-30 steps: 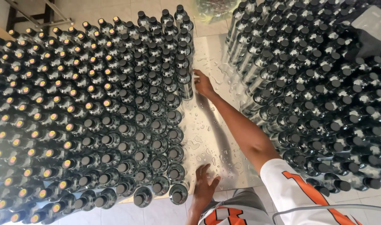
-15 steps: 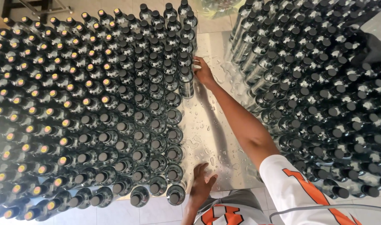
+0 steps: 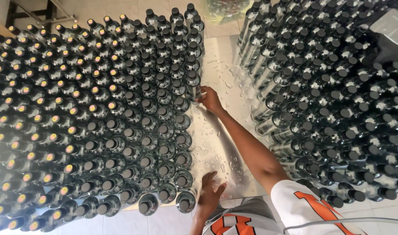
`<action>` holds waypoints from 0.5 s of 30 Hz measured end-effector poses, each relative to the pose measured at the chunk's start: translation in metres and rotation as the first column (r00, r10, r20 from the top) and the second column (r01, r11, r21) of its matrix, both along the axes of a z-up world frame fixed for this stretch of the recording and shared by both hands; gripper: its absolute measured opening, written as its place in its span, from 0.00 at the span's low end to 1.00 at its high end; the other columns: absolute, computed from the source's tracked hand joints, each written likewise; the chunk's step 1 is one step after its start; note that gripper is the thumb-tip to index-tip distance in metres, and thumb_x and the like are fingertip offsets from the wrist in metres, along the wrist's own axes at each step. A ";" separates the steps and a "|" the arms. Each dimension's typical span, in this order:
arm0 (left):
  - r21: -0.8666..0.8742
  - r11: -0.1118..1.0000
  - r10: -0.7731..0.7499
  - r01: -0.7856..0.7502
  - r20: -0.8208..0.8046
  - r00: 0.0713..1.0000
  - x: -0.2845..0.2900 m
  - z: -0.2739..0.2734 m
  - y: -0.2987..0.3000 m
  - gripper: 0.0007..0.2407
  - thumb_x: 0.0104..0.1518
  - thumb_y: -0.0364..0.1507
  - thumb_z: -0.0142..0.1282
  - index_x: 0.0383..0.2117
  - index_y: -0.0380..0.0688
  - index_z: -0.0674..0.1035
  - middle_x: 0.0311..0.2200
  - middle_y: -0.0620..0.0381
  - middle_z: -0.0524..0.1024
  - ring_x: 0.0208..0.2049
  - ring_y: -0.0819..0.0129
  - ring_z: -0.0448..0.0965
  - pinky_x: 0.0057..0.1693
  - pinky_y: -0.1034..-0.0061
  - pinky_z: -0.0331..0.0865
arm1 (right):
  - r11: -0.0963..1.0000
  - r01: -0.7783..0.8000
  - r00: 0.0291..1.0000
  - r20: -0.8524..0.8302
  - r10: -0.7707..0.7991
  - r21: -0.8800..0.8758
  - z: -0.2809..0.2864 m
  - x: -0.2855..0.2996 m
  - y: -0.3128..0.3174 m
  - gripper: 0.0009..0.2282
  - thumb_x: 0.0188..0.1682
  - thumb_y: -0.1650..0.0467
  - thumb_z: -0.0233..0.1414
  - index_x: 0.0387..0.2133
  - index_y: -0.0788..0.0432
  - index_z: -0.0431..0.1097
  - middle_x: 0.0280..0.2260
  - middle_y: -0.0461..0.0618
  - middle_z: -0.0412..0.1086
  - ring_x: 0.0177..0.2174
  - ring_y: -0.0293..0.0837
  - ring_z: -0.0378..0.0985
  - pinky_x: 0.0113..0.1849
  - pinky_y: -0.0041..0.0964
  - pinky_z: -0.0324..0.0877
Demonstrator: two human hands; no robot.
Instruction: Manually placing and securing caps onto plastic bottles arranged in large groups on the floor.
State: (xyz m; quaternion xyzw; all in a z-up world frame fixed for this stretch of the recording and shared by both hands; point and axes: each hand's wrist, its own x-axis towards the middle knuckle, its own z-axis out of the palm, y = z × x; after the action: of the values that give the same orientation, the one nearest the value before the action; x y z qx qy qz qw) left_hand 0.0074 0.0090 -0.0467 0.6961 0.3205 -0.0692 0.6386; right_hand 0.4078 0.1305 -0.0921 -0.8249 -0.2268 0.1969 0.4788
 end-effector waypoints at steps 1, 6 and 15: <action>-0.003 1.000 -0.006 0.006 -0.001 1.000 0.000 -0.003 -0.001 0.26 0.64 0.36 0.62 0.68 0.50 0.70 0.71 0.58 0.60 0.64 0.57 0.78 0.60 0.61 0.80 | 1.000 0.006 1.000 -0.001 -0.006 -0.003 -0.009 -0.001 0.002 0.23 0.44 0.75 0.70 0.55 0.57 0.76 0.51 0.53 0.77 0.42 0.49 0.80 0.43 0.46 0.74; 0.082 0.989 -0.123 0.122 0.012 0.992 0.002 0.000 -0.005 0.26 0.65 0.38 0.61 0.69 0.50 0.69 0.71 0.55 0.61 0.59 0.58 0.80 0.60 0.60 0.79 | 0.999 0.038 0.999 -0.026 -0.037 0.033 -0.033 -0.019 -0.011 0.35 0.47 0.72 0.69 0.70 0.54 0.61 0.64 0.56 0.70 0.53 0.52 0.80 0.52 0.44 0.73; -0.028 0.979 -0.203 0.202 -0.037 0.979 0.011 0.023 -0.006 0.28 0.64 0.45 0.57 0.70 0.55 0.69 0.72 0.60 0.61 0.66 0.58 0.76 0.63 0.63 0.76 | 0.858 0.345 0.733 0.680 0.007 -0.381 0.164 -0.079 -0.164 0.19 0.55 0.63 0.61 0.60 0.51 0.76 0.59 0.51 0.71 0.59 0.57 0.62 0.54 0.56 0.59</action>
State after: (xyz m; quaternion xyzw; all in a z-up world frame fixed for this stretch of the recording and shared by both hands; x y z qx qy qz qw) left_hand 0.0179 0.0030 -0.0236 0.7158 0.2599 -0.1516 0.6302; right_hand 0.3291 -0.0334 0.0717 -0.9502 -0.2454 -0.1030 0.1621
